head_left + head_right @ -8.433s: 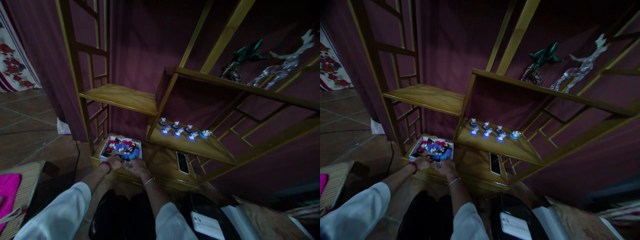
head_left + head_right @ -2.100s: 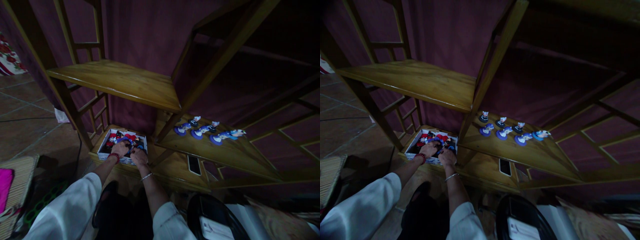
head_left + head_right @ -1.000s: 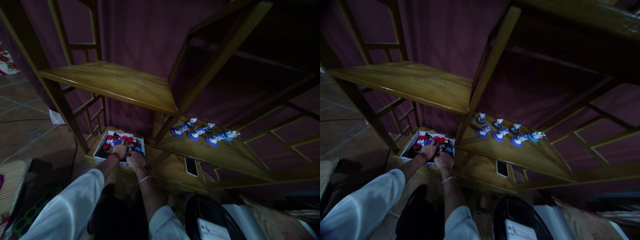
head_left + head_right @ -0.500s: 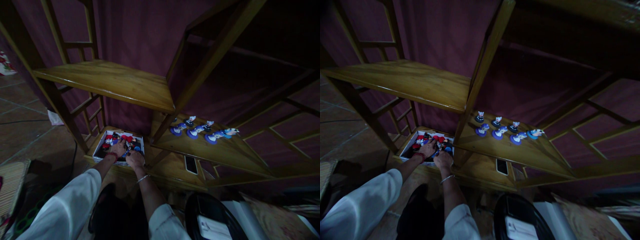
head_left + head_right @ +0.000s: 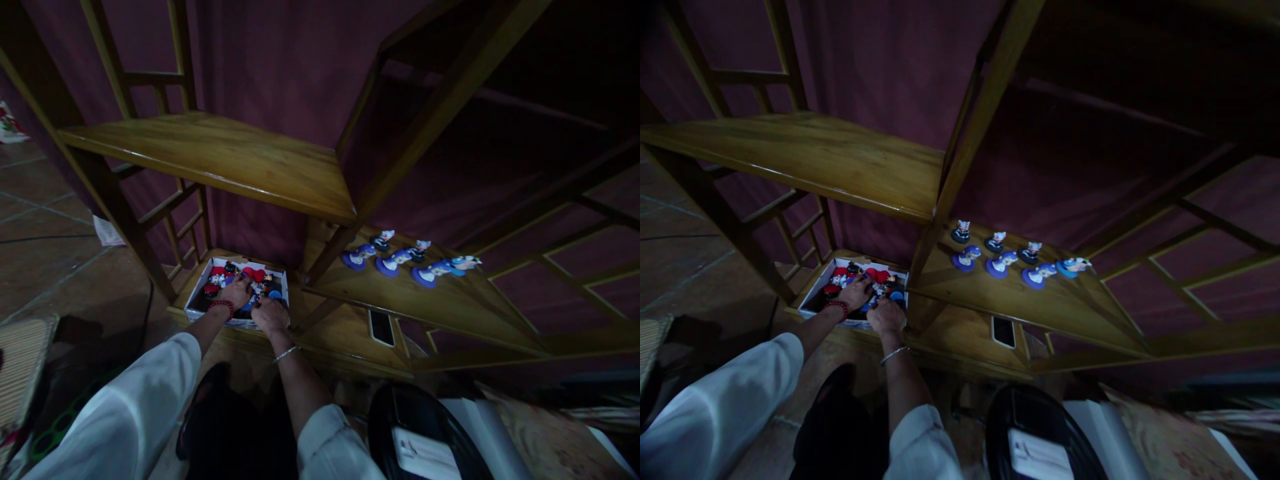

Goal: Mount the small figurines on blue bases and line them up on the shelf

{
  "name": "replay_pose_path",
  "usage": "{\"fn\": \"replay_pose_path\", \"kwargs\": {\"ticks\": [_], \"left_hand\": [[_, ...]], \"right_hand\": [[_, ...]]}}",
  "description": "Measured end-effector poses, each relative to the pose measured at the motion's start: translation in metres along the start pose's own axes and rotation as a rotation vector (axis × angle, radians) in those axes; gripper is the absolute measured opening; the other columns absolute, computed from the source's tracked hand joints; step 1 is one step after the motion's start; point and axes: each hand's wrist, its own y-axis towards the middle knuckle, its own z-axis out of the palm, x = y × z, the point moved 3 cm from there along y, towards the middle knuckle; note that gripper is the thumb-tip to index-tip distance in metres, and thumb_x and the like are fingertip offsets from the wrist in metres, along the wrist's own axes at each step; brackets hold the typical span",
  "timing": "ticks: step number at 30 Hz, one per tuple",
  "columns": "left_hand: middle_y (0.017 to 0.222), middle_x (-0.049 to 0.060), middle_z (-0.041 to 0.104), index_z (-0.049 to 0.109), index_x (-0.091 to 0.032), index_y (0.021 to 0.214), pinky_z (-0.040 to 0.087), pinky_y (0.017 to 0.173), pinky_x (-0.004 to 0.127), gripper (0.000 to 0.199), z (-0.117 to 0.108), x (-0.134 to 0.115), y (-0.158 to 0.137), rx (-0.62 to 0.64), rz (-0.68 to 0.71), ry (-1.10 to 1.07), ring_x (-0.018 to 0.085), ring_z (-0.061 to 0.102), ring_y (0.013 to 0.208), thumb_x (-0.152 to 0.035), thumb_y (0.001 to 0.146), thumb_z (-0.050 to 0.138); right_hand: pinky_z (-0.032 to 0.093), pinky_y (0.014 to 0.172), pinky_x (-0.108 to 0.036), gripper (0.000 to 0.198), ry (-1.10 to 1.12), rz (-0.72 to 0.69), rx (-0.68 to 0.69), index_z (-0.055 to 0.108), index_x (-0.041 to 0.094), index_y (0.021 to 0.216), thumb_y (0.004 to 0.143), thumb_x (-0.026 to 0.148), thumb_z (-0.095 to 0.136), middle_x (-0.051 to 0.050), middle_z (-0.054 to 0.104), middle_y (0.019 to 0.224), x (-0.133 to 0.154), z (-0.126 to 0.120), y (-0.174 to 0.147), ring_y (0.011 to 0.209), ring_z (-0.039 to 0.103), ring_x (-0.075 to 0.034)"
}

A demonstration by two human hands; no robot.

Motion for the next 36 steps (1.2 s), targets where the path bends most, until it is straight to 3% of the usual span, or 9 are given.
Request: {"fn": "replay_pose_path", "kwargs": {"ticks": [13, 20, 27, 33, 36], "left_hand": [[0.094, 0.002, 0.062, 0.051, -0.022, 0.101, 0.043, 0.078, 0.026, 0.025, 0.008, 0.005, 0.011, -0.001, 0.079, -0.276, 0.015, 0.058, 0.085, -0.021, 0.077, 0.046], [0.085, 0.000, 0.061, 0.055, -0.019, 0.098, 0.045, 0.074, 0.024, 0.026, 0.011, 0.013, 0.016, -0.099, -0.011, -0.585, 0.012, 0.057, 0.079, -0.016, 0.075, 0.045], [0.069, -0.002, 0.056, 0.055, -0.015, 0.099, 0.044, 0.054, 0.021, 0.026, 0.008, 0.004, 0.007, 0.080, -0.051, -0.974, 0.007, 0.051, 0.052, -0.016, 0.075, 0.045], [0.078, 0.001, 0.061, 0.055, -0.015, 0.100, 0.046, 0.055, 0.022, 0.029, 0.011, -0.002, 0.000, 0.288, -0.019, -1.133, 0.008, 0.056, 0.057, -0.020, 0.071, 0.058], [0.079, 0.002, 0.061, 0.055, -0.015, 0.100, 0.048, 0.057, 0.024, 0.034, 0.014, 0.000, 0.000, 0.299, -0.044, -1.209, 0.009, 0.057, 0.060, -0.020, 0.068, 0.064]], "right_hand": [[0.045, 0.076, -0.032, 0.030, -0.004, 0.010, 0.007, 0.063, 0.027, 0.092, 0.080, 0.035, 0.036, -0.005, 0.065, 0.097, 0.001, 0.000, 0.000, 0.091, 0.060, -0.022], [0.045, 0.074, -0.031, 0.032, 0.042, 0.043, 0.006, 0.050, 0.026, 0.109, 0.080, 0.032, 0.039, -0.005, 0.063, 0.101, 0.000, -0.006, -0.002, 0.093, 0.059, -0.020], [0.044, 0.071, -0.027, 0.037, 0.097, 0.074, -0.073, 0.035, 0.024, 0.121, 0.085, 0.028, 0.030, -0.005, 0.061, 0.105, 0.001, -0.011, -0.005, 0.090, 0.060, -0.016], [0.043, 0.073, -0.030, 0.044, 0.098, 0.074, -0.076, 0.030, 0.025, 0.128, 0.088, 0.042, 0.021, -0.007, 0.057, 0.114, 0.001, -0.010, -0.005, 0.095, 0.058, -0.019], [0.042, 0.074, -0.030, 0.041, 0.076, 0.045, -0.083, 0.035, 0.028, 0.124, 0.088, 0.044, 0.022, -0.006, 0.056, 0.115, 0.000, -0.009, -0.004, 0.096, 0.057, -0.018]]}}
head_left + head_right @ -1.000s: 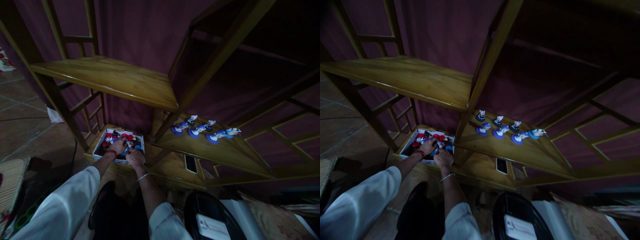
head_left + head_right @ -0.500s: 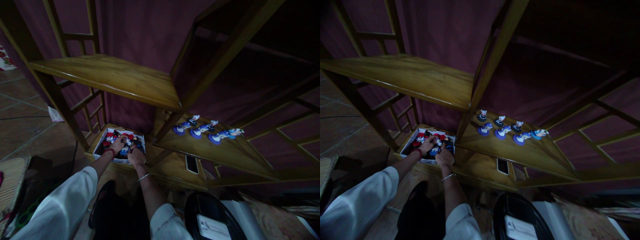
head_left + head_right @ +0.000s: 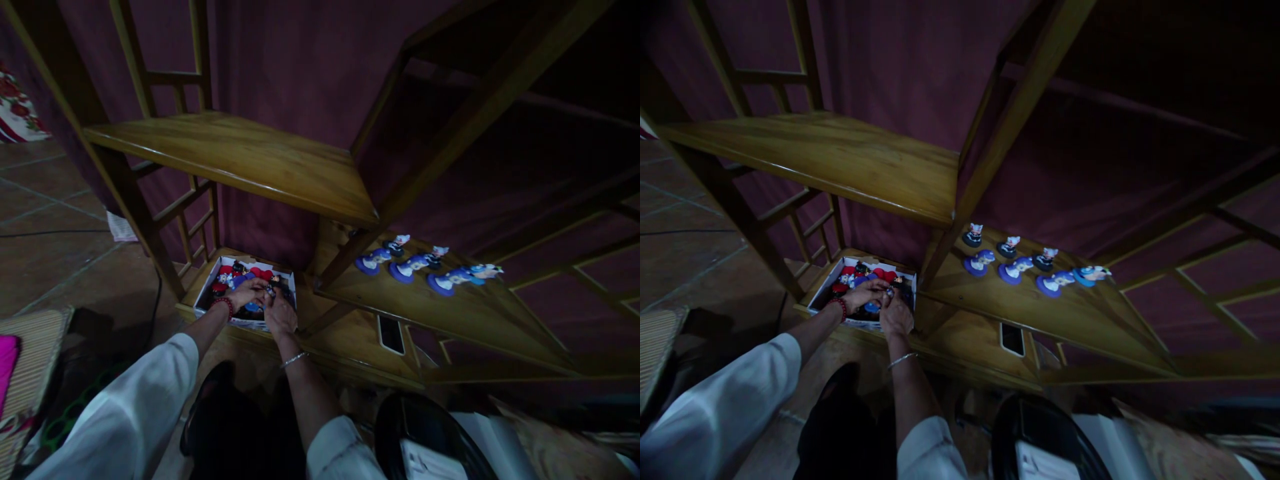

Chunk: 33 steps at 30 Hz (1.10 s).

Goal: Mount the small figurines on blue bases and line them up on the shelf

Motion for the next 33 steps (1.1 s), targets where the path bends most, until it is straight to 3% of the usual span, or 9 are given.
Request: {"fn": "replay_pose_path", "kwargs": {"ticks": [7, 12, 20, 27, 33], "left_hand": [[0.067, -0.001, 0.059, 0.058, -0.012, 0.084, 0.049, 0.059, 0.025, 0.026, 0.001, 0.004, 0.001, 0.006, -0.007, -0.079, 0.009, 0.056, 0.058, -0.023, 0.063, 0.069], [0.061, -0.002, 0.057, 0.060, -0.014, 0.083, 0.049, 0.059, 0.025, 0.021, 0.002, 0.004, 0.003, -0.046, -0.037, 0.048, 0.009, 0.056, 0.057, -0.023, 0.066, 0.065], [0.063, -0.001, 0.058, 0.060, -0.014, 0.094, 0.049, 0.055, 0.021, 0.021, 0.000, 0.003, 0.005, -0.128, -0.056, 0.224, 0.008, 0.055, 0.055, -0.016, 0.074, 0.053], [0.072, 0.001, 0.062, 0.059, -0.015, 0.097, 0.050, 0.059, 0.021, 0.029, 0.002, -0.005, 0.000, -0.179, -0.037, 0.534, 0.009, 0.059, 0.058, -0.007, 0.079, 0.039], [0.101, 0.008, 0.061, 0.061, -0.017, 0.094, 0.041, 0.086, 0.028, 0.026, -0.014, -0.027, -0.009, -0.357, 0.052, 0.874, 0.018, 0.057, 0.096, -0.011, 0.076, 0.044]], "right_hand": [[0.043, 0.071, -0.027, 0.034, -0.031, 0.026, 0.012, 0.041, 0.027, 0.115, 0.085, 0.042, 0.034, -0.005, 0.061, 0.104, -0.001, 0.002, 0.001, 0.093, 0.059, -0.018], [0.044, 0.069, -0.029, 0.036, 0.001, 0.059, -0.037, 0.044, 0.025, 0.108, 0.083, 0.049, 0.035, -0.005, 0.064, 0.096, -0.001, 0.003, 0.001, 0.089, 0.060, -0.020], [0.044, 0.072, -0.034, 0.044, -0.090, 0.014, 0.073, 0.052, 0.027, 0.104, 0.079, 0.058, 0.032, -0.007, 0.061, 0.105, 0.004, 0.001, 0.000, 0.094, 0.058, -0.024], [0.045, 0.071, -0.032, 0.037, -0.075, 0.030, 0.026, 0.045, 0.031, 0.113, 0.082, 0.046, 0.035, -0.003, 0.061, 0.105, 0.004, 0.000, -0.001, 0.093, 0.059, -0.021], [0.045, 0.069, -0.030, 0.033, -0.062, 0.056, 0.024, 0.046, 0.026, 0.112, 0.084, 0.037, 0.033, -0.006, 0.064, 0.099, 0.005, -0.003, -0.002, 0.089, 0.060, -0.020]]}}
